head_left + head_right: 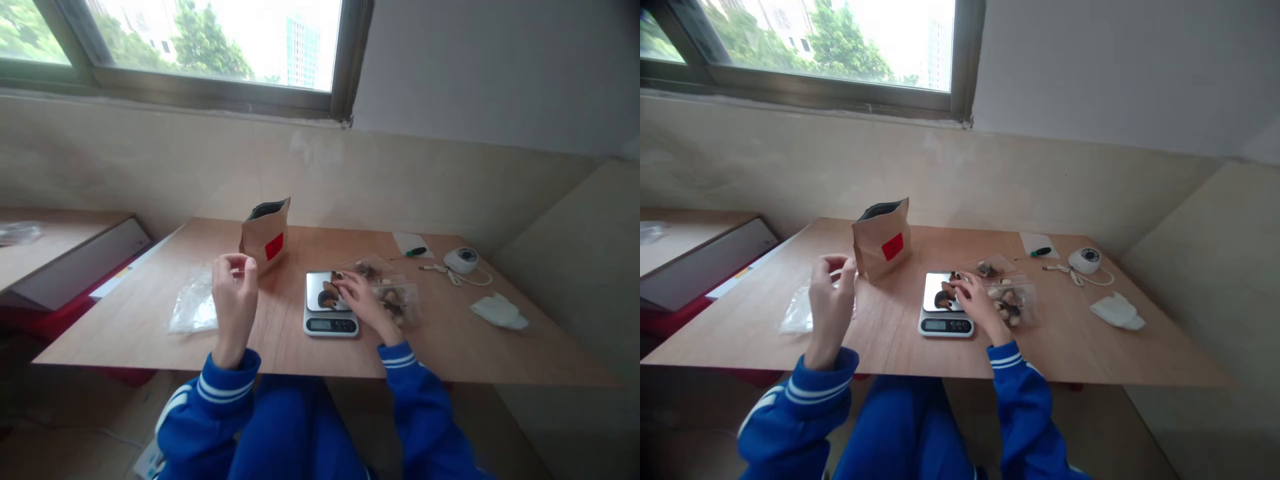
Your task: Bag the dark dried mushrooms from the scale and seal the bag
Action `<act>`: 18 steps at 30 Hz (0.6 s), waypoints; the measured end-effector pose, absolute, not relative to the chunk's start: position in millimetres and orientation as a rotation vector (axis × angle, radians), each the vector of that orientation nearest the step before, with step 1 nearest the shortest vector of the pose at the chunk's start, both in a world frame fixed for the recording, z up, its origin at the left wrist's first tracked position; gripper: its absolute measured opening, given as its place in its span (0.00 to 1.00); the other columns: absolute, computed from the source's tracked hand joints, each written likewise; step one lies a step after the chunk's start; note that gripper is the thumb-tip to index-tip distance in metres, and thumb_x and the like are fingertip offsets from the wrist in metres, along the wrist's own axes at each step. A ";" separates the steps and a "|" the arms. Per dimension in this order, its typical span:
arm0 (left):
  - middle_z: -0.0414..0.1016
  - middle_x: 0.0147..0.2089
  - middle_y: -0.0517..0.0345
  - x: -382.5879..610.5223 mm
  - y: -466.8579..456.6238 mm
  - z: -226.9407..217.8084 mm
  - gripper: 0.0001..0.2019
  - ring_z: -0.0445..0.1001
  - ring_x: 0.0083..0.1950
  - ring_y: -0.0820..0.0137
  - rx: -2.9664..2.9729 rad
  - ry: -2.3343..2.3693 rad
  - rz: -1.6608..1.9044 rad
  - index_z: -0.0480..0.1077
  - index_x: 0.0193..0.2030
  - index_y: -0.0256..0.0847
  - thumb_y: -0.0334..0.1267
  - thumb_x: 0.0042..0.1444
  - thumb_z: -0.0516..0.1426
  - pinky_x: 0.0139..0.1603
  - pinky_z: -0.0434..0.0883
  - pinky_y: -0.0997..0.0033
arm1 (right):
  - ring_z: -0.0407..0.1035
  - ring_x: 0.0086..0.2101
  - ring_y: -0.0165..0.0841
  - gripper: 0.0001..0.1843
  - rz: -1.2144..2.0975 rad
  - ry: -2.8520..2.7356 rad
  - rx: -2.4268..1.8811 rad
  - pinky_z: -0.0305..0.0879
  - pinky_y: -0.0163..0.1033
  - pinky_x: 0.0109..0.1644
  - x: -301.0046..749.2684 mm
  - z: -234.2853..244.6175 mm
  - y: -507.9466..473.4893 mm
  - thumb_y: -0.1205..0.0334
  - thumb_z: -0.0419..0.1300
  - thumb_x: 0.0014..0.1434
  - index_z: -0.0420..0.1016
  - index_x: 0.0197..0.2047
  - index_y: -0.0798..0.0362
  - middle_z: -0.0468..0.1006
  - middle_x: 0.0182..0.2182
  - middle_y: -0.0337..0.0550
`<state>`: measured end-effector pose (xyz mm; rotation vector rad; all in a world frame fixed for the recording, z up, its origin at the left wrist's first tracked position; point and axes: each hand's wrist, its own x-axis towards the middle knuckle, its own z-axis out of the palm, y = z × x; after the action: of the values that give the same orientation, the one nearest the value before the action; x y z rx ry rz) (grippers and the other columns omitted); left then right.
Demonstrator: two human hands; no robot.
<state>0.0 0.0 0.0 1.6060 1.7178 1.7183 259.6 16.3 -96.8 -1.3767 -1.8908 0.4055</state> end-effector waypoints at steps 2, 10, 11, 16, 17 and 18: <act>0.62 0.54 0.45 -7.6 30.4 -35.5 0.20 0.62 0.58 0.57 1.623 1.944 1.801 0.61 0.49 0.38 0.42 0.50 0.58 0.59 0.61 0.51 | 0.60 0.58 0.40 0.12 0.416 -1.917 -1.387 0.55 0.50 0.63 256.4 -97.0 14.2 0.59 0.55 0.62 0.77 0.46 0.49 0.67 0.56 0.50; 0.39 0.67 0.29 -34.2 100.2 -132.2 0.51 0.37 0.72 0.47 1.740 1.916 1.521 0.37 0.65 0.30 0.48 0.45 0.63 0.70 0.43 0.47 | 0.59 0.58 0.43 0.15 0.346 -1.924 -1.389 0.56 0.52 0.63 252.6 -109.8 19.7 0.56 0.58 0.60 0.74 0.50 0.46 0.65 0.57 0.50; 0.39 0.67 0.29 -34.9 103.8 -138.4 0.50 0.37 0.72 0.46 1.740 1.910 1.489 0.37 0.66 0.30 0.48 0.45 0.63 0.70 0.43 0.47 | 0.59 0.58 0.43 0.15 0.321 -1.904 -1.386 0.56 0.53 0.63 254.1 -109.9 19.9 0.56 0.56 0.61 0.74 0.50 0.46 0.65 0.56 0.50; 0.47 0.65 0.30 -38.2 95.0 -141.3 0.40 0.43 0.71 0.48 1.788 1.970 1.450 0.47 0.63 0.27 0.41 0.48 0.60 0.68 0.49 0.48 | 0.61 0.57 0.42 0.16 0.256 -1.816 -1.413 0.56 0.53 0.63 268.8 -103.8 7.7 0.59 0.51 0.64 0.73 0.52 0.46 0.67 0.54 0.49; 0.50 0.64 0.31 -40.8 87.8 -137.0 0.36 0.46 0.70 0.48 1.798 2.012 1.453 0.51 0.62 0.27 0.40 0.49 0.59 0.67 0.51 0.49 | 0.61 0.57 0.42 0.16 0.247 -1.799 -1.423 0.57 0.53 0.62 272.3 -102.0 1.8 0.59 0.51 0.64 0.73 0.52 0.46 0.67 0.54 0.49; 0.53 0.63 0.33 -44.4 79.3 -132.3 0.31 0.50 0.68 0.49 1.807 2.065 1.436 0.55 0.60 0.28 0.40 0.51 0.57 0.66 0.54 0.49 | 0.62 0.56 0.41 0.16 0.236 -1.780 -1.433 0.57 0.52 0.62 275.7 -100.3 -5.4 0.59 0.51 0.64 0.73 0.51 0.46 0.68 0.54 0.48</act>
<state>-44.4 79.3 -132.3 1.8071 2.0649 1.4360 275.7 -5.4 -100.3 -1.4328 -1.7795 0.2362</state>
